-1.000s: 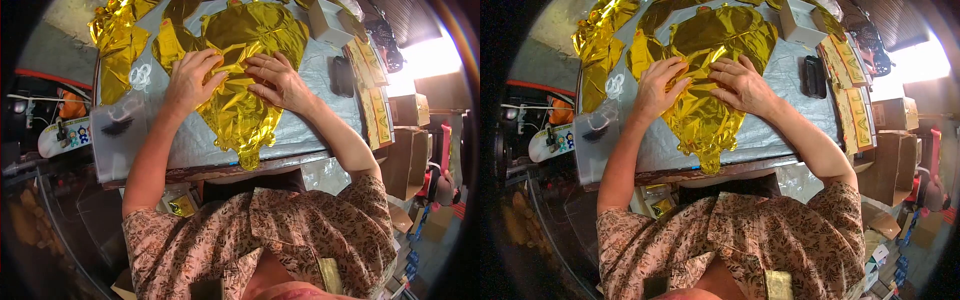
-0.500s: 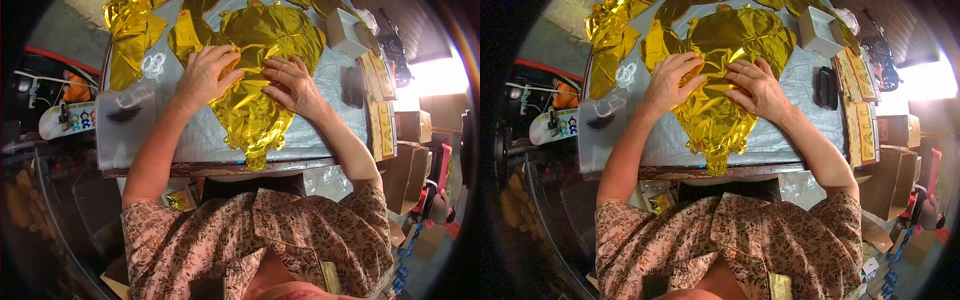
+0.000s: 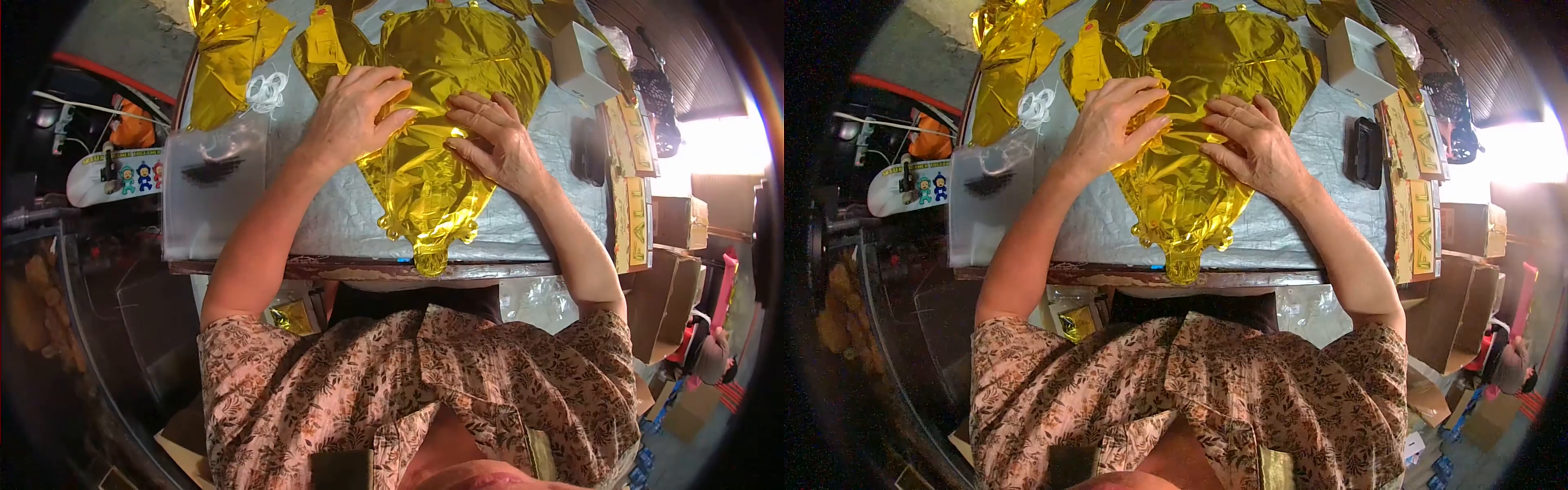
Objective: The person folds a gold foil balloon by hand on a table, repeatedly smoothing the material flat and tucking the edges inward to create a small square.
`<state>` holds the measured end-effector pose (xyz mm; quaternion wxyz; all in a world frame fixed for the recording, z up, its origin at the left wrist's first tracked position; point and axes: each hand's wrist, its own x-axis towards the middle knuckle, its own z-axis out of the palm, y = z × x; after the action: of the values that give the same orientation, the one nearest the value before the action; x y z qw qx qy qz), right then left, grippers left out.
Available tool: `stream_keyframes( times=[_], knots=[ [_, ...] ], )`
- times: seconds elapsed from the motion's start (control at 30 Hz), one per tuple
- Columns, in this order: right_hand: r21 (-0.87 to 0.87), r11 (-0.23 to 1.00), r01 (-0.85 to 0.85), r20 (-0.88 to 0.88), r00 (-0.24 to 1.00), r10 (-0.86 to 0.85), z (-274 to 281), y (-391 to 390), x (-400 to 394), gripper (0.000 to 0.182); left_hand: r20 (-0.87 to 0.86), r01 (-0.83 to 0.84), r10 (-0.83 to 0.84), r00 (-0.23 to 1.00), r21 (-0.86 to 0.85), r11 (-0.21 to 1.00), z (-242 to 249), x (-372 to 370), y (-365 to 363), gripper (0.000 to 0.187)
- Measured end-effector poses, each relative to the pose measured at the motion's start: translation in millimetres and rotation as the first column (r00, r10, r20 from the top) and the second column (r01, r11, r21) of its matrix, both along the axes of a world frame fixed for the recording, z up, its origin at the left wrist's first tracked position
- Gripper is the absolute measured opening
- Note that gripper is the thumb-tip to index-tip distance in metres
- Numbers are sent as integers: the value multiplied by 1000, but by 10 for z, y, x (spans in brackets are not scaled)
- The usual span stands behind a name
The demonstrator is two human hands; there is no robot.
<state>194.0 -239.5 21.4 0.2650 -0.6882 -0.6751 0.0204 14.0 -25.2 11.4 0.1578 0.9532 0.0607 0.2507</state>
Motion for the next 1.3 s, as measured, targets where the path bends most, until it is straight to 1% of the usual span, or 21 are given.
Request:
stream_keyframes(
  times=[0.17,0.23,0.3,0.33,0.4,0.53,0.67,0.73,0.77,0.83,0.87,0.9,0.97,1.0,1.07,1.1,1.17,1.2,1.27,1.3],
  knots=[
    [5,1000,-2,0,1000,2,-8,6,5,43,8,2,-2,1000,-5,1000,-19,-1,11,43],
    [8,1000,-10,-2,1000,10,-5,12,-4,43,25,-5,4,1000,22,1000,-25,-2,12,43],
    [54,998,31,35,999,-33,5,20,-30,40,28,-5,5,1000,24,1000,-48,2,25,43],
    [47,998,28,31,999,-29,15,22,-35,40,33,-3,2,999,30,1000,-57,0,29,43],
    [84,996,-24,119,993,14,27,26,-26,36,22,-7,6,1000,23,1000,-63,-3,28,42],
    [58,997,-42,125,992,34,-29,25,-8,33,16,-11,10,1000,28,1000,-61,-6,20,41],
    [73,996,-53,69,996,48,-19,41,-2,31,59,0,-2,998,26,1000,-89,7,95,40],
    [75,995,-59,53,997,55,-18,48,9,31,193,-39,49,980,-57,998,-36,-22,222,39],
    [83,995,-57,60,997,52,-36,52,24,31,202,-148,181,962,-168,975,-13,-72,307,36],
    [88,994,-57,56,997,53,-69,23,9,32,38,-388,391,920,-54,920,227,-304,318,35],
    [96,994,-53,58,997,48,-73,25,10,32,38,-430,430,902,-16,903,140,-385,388,37],
    [102,993,-50,61,997,44,-75,27,12,32,38,-434,434,900,-14,901,130,-431,338,37],
    [116,991,-60,67,996,53,-82,30,21,33,-78,-468,464,882,-36,883,100,-517,243,38],
    [129,990,-63,71,996,54,-88,29,20,33,-80,-473,469,879,-37,880,91,-532,187,38],
    [135,988,-75,72,995,65,-97,30,26,33,-54,-515,512,857,-56,855,66,-505,64,30],
    [145,986,-81,76,995,70,-104,32,34,34,-56,-518,515,855,-57,853,64,-479,10,30],
    [140,986,-89,65,995,80,-121,44,53,35,146,-354,373,916,-145,924,74,-419,-71,23],
    [140,987,-80,73,995,70,-132,42,54,35,144,-354,374,916,-146,924,61,-415,-99,23],
    [142,987,-72,83,995,61,-132,21,49,35,152,-257,271,951,-107,961,30,-405,-153,17],
    [141,988,-67,82,995,56,-124,18,43,36,153,-257,272,950,-106,960,26,-406,-184,17]
  ],
)
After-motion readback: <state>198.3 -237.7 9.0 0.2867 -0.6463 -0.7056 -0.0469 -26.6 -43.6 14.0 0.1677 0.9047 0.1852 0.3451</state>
